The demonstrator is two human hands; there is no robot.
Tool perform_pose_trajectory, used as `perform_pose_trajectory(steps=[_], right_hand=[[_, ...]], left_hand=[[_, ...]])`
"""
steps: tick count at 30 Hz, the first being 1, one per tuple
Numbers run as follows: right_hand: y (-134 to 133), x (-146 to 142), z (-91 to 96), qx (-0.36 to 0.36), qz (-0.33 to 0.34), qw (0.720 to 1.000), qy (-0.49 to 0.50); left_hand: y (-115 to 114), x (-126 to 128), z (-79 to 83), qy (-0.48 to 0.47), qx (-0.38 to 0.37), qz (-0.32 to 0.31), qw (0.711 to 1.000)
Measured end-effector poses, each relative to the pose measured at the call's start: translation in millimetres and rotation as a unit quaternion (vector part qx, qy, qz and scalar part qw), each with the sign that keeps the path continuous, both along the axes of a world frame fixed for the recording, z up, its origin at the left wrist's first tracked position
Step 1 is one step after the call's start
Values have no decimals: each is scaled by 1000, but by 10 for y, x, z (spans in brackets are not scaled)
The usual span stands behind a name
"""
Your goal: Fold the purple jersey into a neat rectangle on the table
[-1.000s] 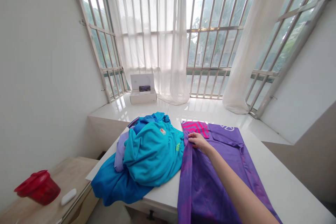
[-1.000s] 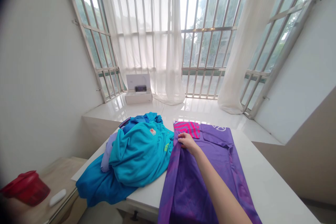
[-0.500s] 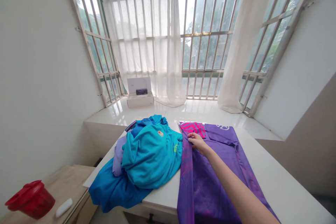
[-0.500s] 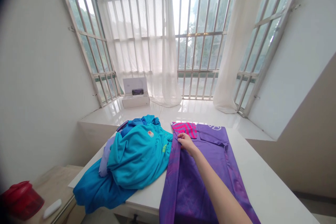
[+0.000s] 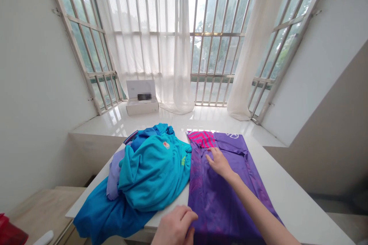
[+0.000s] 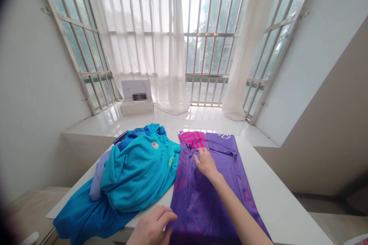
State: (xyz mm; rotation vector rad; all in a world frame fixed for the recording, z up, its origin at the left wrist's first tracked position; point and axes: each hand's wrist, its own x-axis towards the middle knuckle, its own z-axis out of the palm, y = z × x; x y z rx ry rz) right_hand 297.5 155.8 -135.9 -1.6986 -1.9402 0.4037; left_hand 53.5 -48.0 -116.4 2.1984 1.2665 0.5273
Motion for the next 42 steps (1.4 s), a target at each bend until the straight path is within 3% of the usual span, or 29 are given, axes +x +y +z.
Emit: perform_pose_trajectory(steps=[3, 6, 9, 11, 13, 19, 25, 35, 37, 42], right_hand=[[-163, 113, -88, 7, 4, 999, -42], [-272, 166, -197, -1, -14, 997, -77], [-327, 179, -270, -11, -25, 994, -103], [-337, 183, -294, -13, -25, 993, -113], [-331, 194, -310, -13, -26, 992, -124], [-288, 242, -356, 2, -28, 992, -126], [-287, 261, -376, 5, -20, 993, -114], [-293, 251, -355, 11, -21, 993, -115], [-291, 255, -358, 12, -20, 993, -117], [-283, 265, -379, 20, -15, 993, -113]], left_hand=[[489, 4, 339, 68, 123, 13, 990], [1065, 136, 536, 193, 126, 20, 973], [1596, 270, 493, 288, 51, 53, 955], [1833, 281, 408, 283, -30, 62, 957], [1959, 223, 341, 261, -54, 46, 963], [2088, -5, 330, 250, -11, -3, 968], [2245, 1, 430, 302, -32, -44, 952], [2189, 81, 416, 264, 45, 90, 959], [2210, -17, 515, 236, 69, 123, 962], [2092, -477, 935, 115, 177, 219, 953]])
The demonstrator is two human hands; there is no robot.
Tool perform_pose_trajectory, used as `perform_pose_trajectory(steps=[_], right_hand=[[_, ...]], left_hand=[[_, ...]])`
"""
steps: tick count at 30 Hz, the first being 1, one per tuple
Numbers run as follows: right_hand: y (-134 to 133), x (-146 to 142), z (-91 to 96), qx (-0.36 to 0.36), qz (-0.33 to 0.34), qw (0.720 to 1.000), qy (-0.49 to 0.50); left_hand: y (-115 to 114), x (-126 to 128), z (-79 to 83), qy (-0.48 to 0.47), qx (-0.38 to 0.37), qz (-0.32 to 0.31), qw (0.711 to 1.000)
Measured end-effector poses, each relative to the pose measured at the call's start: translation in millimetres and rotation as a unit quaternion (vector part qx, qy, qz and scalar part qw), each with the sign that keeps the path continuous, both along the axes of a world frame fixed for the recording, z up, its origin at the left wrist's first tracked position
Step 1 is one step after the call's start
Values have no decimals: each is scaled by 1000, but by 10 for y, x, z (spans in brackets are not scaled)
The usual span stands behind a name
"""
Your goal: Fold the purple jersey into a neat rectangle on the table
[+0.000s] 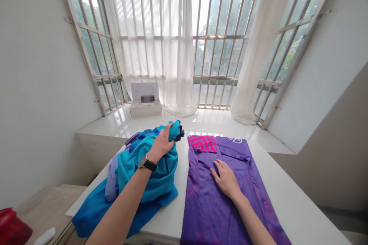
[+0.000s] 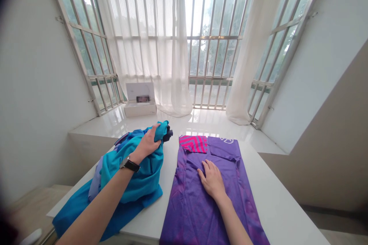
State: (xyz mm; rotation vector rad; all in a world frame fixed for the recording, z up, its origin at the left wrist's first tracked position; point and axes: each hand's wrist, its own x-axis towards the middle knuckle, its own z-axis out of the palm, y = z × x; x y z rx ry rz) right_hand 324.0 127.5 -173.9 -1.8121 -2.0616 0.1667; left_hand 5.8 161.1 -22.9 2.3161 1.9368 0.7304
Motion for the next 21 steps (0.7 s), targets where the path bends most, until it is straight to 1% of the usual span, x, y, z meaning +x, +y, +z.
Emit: perform_pose_trajectory(steps=[2, 4, 5, 7, 9, 10, 12, 17, 21], right_hand=[[2, 2, -6, 0, 1, 1000, 2], [0, 2, -7, -2, -1, 1000, 3], [-1, 1, -5, -3, -2, 1000, 2], [-8, -4, 3, -5, -4, 1000, 1], [-16, -11, 17, -6, -5, 1000, -2], [-20, -16, 25, -7, -6, 1000, -3], [-30, -25, 44, -8, -8, 1000, -6], [-46, -40, 79, -11, -9, 1000, -13], [-53, -38, 71, -11, -7, 1000, -16]], left_hand=[[-106, -216, 92, -42, 75, 25, 996], [-200, -410, 68, -26, 107, 89, 990], [-233, -492, 14, -2, 101, 134, 986], [-260, -619, -137, 40, 52, 218, 974], [-229, -695, -276, 49, -24, 253, 966], [-195, -715, -318, 49, -58, 255, 964], [-103, -728, -334, 53, -99, 240, 964], [141, -630, -223, 71, -124, 193, 971], [279, -515, -244, 81, -139, 172, 972]])
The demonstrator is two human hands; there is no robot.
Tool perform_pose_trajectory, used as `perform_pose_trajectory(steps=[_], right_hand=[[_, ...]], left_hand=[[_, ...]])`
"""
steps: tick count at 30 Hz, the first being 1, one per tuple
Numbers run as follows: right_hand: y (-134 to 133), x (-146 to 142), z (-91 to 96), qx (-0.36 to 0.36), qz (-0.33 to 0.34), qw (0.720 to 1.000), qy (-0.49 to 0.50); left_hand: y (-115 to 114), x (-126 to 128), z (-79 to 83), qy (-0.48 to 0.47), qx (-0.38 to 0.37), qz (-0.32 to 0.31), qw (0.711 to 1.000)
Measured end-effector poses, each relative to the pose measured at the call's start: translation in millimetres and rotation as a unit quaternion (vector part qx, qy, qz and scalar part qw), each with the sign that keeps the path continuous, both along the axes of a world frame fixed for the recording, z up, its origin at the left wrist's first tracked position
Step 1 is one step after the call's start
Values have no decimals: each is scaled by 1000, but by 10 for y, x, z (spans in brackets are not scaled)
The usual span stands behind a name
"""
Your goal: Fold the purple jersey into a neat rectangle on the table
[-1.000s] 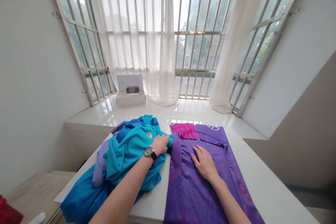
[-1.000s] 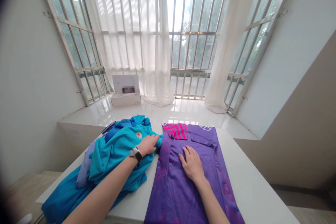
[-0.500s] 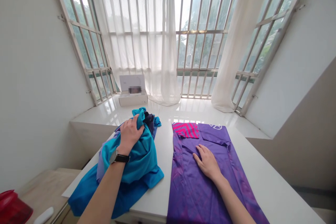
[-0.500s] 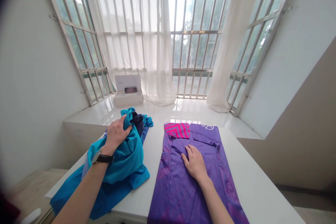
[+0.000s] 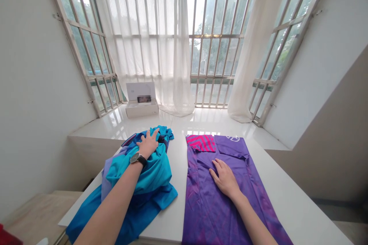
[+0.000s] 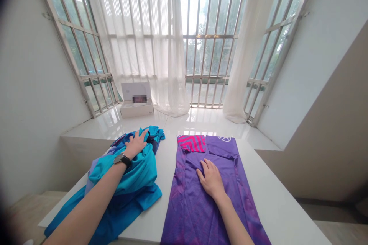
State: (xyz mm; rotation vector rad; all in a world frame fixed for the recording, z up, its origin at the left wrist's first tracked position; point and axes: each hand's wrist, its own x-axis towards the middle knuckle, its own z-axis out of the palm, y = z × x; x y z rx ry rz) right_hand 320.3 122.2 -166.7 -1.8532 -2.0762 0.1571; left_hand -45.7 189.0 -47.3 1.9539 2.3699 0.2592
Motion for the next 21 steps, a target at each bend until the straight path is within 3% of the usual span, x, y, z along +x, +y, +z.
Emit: perform_pose_trajectory(steps=[9, 14, 17, 21], right_hand=[[-31, -26, 17, 6, 3, 1000, 31], [-8, -28, 42, 7, 8, 998, 63], [-13, 29, 82, 7, 15, 996, 86], [-145, 248, 216, 23, 28, 994, 106]], left_hand=[[284, -47, 39, 6, -112, -34, 993], [198, 173, 89, 76, -46, -49, 995], [93, 417, 68, 112, -9, -146, 983], [-1, 754, 8, 126, -56, -273, 952]])
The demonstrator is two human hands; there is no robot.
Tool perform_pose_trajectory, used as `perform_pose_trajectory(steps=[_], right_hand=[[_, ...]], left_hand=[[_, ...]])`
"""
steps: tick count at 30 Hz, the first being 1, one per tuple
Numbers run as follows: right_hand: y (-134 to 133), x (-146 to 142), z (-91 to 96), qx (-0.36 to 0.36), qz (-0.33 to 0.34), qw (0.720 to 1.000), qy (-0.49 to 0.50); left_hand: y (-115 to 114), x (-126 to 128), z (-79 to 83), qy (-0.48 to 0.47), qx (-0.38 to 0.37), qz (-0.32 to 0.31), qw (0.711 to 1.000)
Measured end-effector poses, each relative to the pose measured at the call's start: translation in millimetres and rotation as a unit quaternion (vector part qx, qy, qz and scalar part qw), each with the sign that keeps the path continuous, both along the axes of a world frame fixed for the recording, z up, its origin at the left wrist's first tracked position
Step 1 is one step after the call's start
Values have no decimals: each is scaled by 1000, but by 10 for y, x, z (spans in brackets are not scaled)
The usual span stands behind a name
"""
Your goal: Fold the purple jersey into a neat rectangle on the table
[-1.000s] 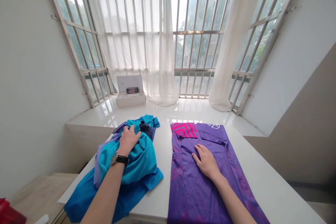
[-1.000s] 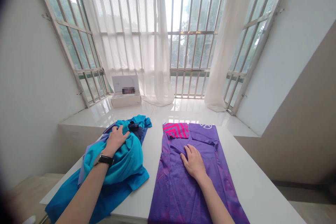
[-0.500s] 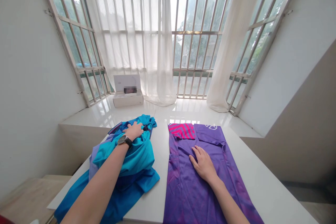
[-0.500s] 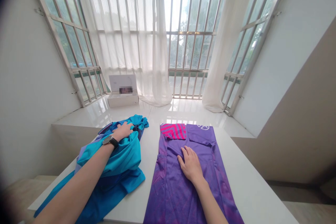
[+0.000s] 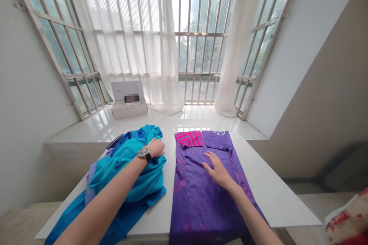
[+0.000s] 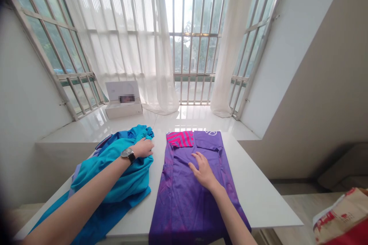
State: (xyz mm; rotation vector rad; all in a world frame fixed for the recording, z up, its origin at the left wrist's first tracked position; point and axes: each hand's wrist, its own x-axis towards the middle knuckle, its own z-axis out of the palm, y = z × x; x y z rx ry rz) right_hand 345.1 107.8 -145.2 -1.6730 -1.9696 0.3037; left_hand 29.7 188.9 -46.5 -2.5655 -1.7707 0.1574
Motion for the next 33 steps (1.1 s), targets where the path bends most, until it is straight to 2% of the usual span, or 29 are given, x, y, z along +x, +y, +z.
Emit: perform_pose_trajectory(steps=[4, 7, 9, 12, 15, 17, 19, 22, 24, 27, 30, 33], right_hand=[[-284, 418, 159, 27, -15, 999, 15], [-649, 787, 172, 45, -70, 996, 31], [-996, 1014, 76, 60, -112, 990, 57], [-1598, 1259, -220, 23, -210, 967, 140], [-2091, 1327, -560, -30, -290, 925, 242], [-2263, 1278, -724, -43, -300, 902, 306], [-2307, 1183, -812, -39, -306, 882, 356], [-2237, 1015, -829, -7, -308, 857, 412], [-2182, 919, -793, -1, -287, 851, 440], [-2154, 876, -695, -36, -243, 858, 451], [-2191, 1015, -520, -66, -204, 884, 415], [-2286, 1238, -254, -36, -224, 918, 324]], left_hand=[[-169, 352, 13, -4, 3, -33, 999], [-560, 581, -75, -34, 10, -71, 997], [-946, 663, -278, -63, 10, -107, 992], [-1514, 662, -728, -154, 21, -119, 981], [-1831, 594, -1082, -175, 62, -111, 976], [-1882, 554, -1178, -172, 83, -122, 974], [-1866, 524, -1189, -167, 97, -134, 972], [-1839, 482, -1155, -159, 108, -149, 970], [-1853, 456, -1144, -154, 113, -156, 969], [-1896, 418, -1153, -156, 111, -156, 969], [-1933, 369, -1134, -169, 85, -154, 970], [-1962, 355, -1010, -184, 30, -147, 972]])
